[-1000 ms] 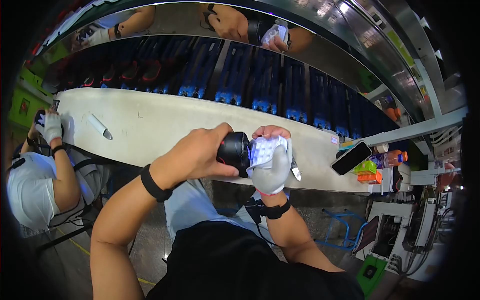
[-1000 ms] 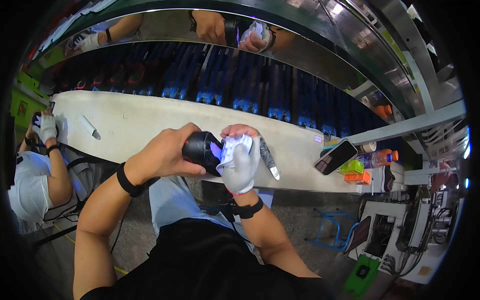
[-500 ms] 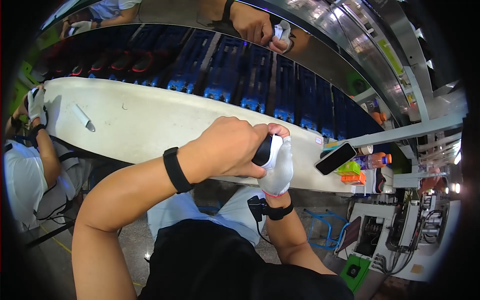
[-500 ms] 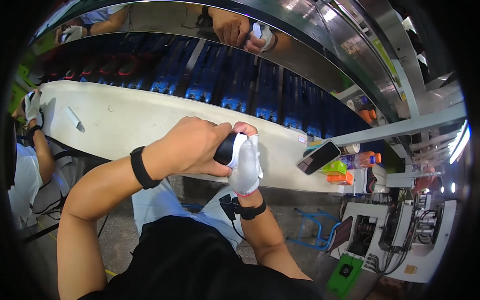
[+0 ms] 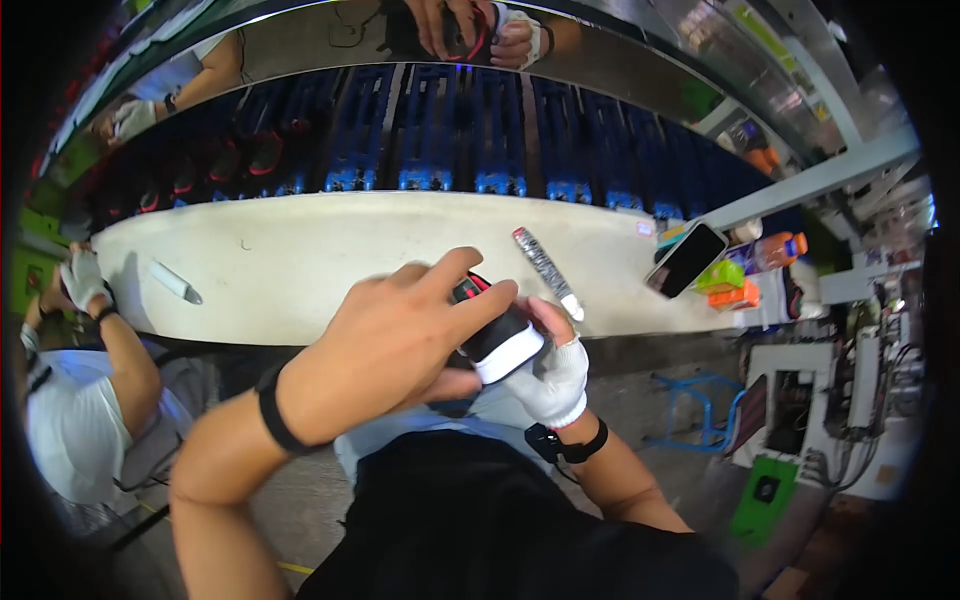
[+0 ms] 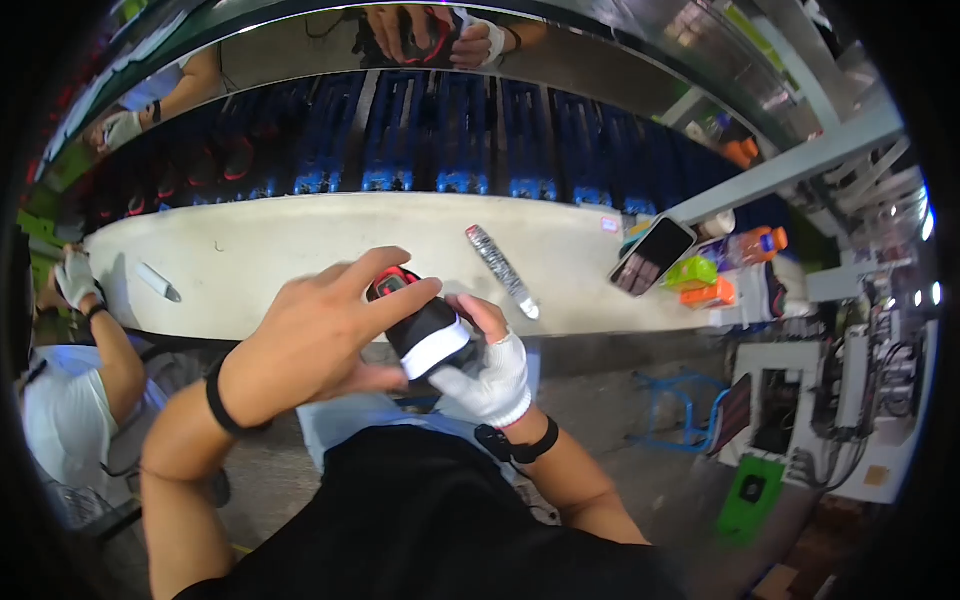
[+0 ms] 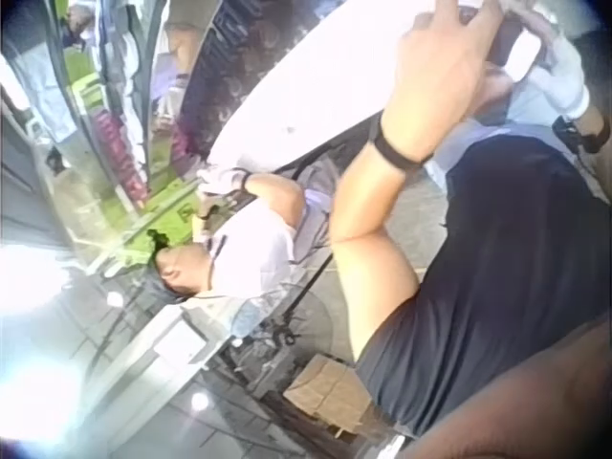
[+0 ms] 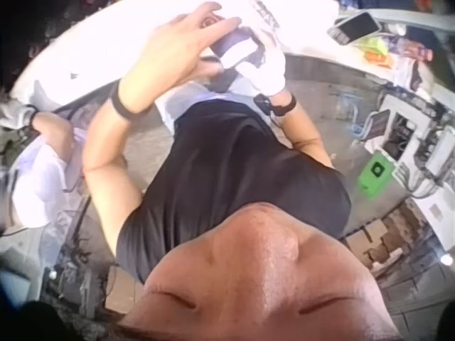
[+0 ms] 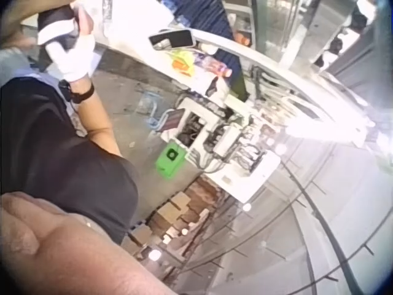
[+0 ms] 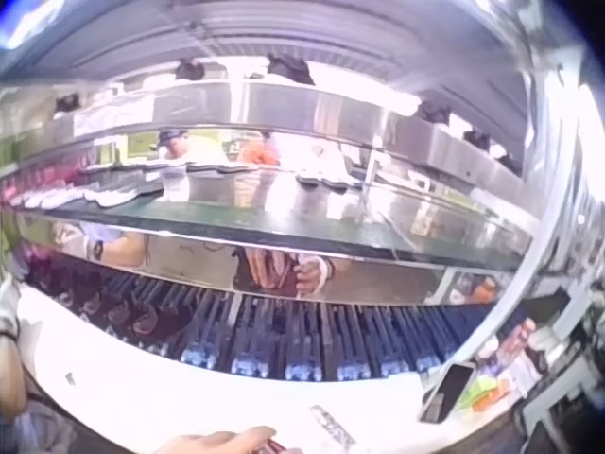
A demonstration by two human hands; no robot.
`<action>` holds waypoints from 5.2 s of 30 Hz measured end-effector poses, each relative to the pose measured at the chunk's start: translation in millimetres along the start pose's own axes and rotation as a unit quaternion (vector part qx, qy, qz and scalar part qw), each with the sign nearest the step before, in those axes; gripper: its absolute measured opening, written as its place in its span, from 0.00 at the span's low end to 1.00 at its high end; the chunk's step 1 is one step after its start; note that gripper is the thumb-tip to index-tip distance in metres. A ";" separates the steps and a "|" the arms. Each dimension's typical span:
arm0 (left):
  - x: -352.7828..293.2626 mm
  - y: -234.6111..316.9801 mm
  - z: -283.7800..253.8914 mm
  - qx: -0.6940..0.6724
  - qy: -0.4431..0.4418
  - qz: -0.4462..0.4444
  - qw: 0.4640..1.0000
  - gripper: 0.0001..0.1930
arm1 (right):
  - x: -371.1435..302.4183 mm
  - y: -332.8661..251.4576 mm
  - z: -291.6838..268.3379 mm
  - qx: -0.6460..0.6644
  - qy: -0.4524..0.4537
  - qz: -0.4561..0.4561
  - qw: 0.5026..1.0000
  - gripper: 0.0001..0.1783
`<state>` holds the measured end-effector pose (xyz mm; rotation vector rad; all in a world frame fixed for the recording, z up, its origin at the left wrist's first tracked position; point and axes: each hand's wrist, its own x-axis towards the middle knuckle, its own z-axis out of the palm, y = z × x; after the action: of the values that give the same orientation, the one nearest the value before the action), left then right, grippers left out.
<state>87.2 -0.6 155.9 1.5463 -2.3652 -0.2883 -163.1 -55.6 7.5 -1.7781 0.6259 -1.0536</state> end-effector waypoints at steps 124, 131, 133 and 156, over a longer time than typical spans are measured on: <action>-55.3 -89.1 50.0 -0.003 0.152 -0.032 0.988 0.25 | 402.5 -173.5 185.0 -0.367 -0.175 -0.156 0.900 0.31; -115.4 -35.5 99.2 -0.173 0.362 0.046 0.915 0.33 | 292.9 -134.1 108.8 -0.244 -0.050 -0.453 0.856 0.13; -125.9 -17.6 67.3 -0.132 0.378 0.049 0.915 0.31 | 219.3 -140.7 66.5 -0.266 -0.039 -0.512 0.816 0.24; -161.9 -0.1 64.4 -0.209 0.394 -0.130 0.886 0.19 | 19.4 -68.3 102.5 -0.031 -0.118 -0.150 0.981 0.24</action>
<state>125.3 147.9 73.2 1.3971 -1.3668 -0.1623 -67.1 6.0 57.7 -2.0591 0.2519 -1.0064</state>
